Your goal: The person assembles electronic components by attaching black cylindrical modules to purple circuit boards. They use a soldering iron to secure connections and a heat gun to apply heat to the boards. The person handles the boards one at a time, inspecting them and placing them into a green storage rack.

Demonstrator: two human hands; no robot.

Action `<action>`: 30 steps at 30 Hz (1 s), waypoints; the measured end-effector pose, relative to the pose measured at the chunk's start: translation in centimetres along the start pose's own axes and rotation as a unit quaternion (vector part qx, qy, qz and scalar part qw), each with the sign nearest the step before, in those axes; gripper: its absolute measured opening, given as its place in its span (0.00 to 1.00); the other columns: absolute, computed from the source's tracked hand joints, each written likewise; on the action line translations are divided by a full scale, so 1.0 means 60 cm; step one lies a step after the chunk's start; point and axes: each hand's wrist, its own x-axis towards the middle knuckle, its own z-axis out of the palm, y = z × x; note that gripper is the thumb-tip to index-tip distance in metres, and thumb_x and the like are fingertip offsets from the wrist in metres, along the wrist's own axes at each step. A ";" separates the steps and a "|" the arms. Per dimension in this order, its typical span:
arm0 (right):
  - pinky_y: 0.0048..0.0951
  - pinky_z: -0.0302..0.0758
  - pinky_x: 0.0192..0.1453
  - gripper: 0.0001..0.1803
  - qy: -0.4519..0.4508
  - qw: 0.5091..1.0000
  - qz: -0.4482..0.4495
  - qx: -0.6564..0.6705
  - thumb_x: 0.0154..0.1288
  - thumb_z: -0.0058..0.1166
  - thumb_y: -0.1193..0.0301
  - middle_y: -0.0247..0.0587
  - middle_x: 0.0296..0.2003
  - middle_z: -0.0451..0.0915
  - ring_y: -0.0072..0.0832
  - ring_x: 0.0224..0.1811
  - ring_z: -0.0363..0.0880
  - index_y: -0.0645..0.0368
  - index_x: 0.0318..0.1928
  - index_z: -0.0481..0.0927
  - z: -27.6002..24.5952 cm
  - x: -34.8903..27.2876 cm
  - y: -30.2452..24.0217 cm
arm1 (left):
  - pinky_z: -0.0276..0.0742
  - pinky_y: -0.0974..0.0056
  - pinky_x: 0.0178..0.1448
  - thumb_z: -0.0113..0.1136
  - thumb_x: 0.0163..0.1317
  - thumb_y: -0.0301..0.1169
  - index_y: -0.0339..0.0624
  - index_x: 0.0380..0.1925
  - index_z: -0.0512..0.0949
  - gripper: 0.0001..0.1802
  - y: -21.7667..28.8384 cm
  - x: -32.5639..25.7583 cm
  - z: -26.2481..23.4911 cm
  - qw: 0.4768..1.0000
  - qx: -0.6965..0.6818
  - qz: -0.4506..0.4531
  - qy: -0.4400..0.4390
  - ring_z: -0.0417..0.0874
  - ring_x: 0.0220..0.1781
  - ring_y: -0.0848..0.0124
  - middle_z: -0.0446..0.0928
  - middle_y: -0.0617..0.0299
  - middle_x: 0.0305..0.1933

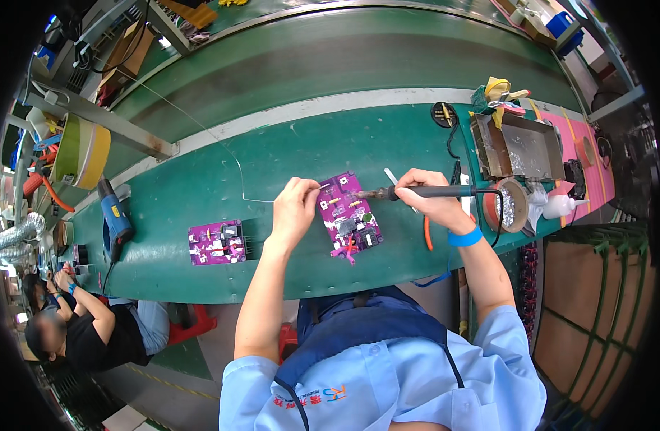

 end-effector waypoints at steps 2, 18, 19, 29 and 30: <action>0.19 0.63 0.24 0.07 0.019 1.000 -0.006 -0.015 0.51 0.54 0.72 0.31 0.19 0.73 0.13 0.22 0.66 0.64 0.26 0.76 -0.003 -0.006 0.000 | 0.71 0.65 0.33 0.55 0.51 0.24 0.38 0.27 0.75 0.03 -0.010 0.006 -0.001 0.999 -0.003 -0.008 0.032 0.76 0.27 0.65 0.73 0.58 0.28; 0.26 0.69 0.45 0.18 0.490 0.801 -0.040 0.341 0.62 0.48 0.57 0.39 0.41 0.74 0.25 0.43 0.73 0.58 0.44 0.70 -0.298 -0.161 0.231 | 0.71 0.64 0.46 0.57 0.53 0.31 0.35 0.40 0.73 0.15 -0.021 -0.010 0.009 0.994 0.023 -0.067 -0.088 0.78 0.40 0.63 0.76 0.52 0.39; 0.28 0.68 0.47 0.20 0.472 0.790 -0.028 0.390 0.62 0.46 0.56 0.42 0.43 0.73 0.28 0.46 0.72 0.59 0.45 0.69 -0.318 -0.163 0.244 | 0.71 0.64 0.45 0.57 0.53 0.31 0.35 0.39 0.73 0.15 -0.020 -0.016 0.009 0.993 0.039 -0.074 -0.079 0.78 0.39 0.64 0.76 0.52 0.39; 0.37 0.68 0.52 0.23 0.466 0.650 0.028 0.600 0.64 0.40 0.55 0.51 0.46 0.73 0.36 0.51 0.71 0.61 0.49 0.68 -0.355 -0.153 0.328 | 0.72 0.70 0.32 0.60 0.52 0.28 0.35 0.31 0.73 0.09 -0.012 -0.177 0.000 0.969 -0.109 -0.213 -0.056 0.77 0.25 0.74 0.78 0.58 0.24; 0.36 0.69 0.51 0.22 0.458 0.615 0.032 0.641 0.64 0.40 0.56 0.51 0.45 0.73 0.36 0.49 0.72 0.61 0.49 0.69 -0.357 -0.149 0.331 | 0.72 0.70 0.32 0.60 0.52 0.28 0.34 0.31 0.73 0.09 -0.009 -0.180 0.002 0.971 -0.113 -0.204 -0.049 0.77 0.25 0.75 0.77 0.58 0.23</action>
